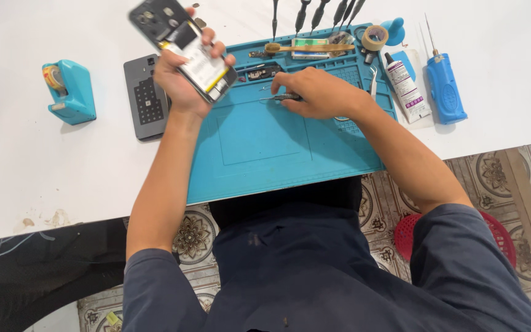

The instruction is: The person disassembles a smartphone on a blue mat, using a screwdriver to remove screws and a metal pry tool to separate the back cover. They handle the battery, internal components, and screws, placing parts on the mat while working.

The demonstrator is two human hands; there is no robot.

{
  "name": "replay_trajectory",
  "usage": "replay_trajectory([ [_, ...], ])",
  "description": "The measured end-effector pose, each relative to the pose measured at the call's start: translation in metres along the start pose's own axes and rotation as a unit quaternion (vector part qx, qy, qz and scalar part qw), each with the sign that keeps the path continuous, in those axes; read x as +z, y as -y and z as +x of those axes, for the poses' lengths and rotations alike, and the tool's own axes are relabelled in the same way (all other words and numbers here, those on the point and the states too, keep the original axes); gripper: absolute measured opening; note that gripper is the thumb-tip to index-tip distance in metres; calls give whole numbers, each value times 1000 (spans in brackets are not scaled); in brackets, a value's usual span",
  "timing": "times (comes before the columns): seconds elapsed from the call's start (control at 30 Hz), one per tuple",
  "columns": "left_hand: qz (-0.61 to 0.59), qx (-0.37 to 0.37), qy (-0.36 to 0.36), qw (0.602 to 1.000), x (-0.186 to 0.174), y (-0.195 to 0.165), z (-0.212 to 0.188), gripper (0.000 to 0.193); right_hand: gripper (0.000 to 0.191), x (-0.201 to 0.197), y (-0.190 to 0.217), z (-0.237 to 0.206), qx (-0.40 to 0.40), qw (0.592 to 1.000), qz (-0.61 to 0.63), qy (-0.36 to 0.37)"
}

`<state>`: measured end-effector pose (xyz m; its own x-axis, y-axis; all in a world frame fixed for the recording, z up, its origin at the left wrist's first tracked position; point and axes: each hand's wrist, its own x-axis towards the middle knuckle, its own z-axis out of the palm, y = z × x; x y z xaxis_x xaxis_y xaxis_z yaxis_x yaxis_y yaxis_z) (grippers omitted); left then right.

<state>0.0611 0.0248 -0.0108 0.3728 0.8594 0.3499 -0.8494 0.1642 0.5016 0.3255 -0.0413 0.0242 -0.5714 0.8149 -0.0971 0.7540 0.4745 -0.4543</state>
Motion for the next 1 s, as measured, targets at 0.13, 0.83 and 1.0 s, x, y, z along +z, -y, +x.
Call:
replay_trajectory([
  [0.13, -50, 38, -7, 998, 4, -20, -2, 66, 34, 5, 9, 1, -78, 996, -8, -42],
  [0.83, -98, 91, -42, 990, -21, -30, 12, 62, 22, 25, 16, 23, -49, 985, -134, -100],
  [1.0, -109, 88, -28, 990, -16, -33, 15, 41, 23, 29, 11, 24, -59, 982, -152, -94],
])
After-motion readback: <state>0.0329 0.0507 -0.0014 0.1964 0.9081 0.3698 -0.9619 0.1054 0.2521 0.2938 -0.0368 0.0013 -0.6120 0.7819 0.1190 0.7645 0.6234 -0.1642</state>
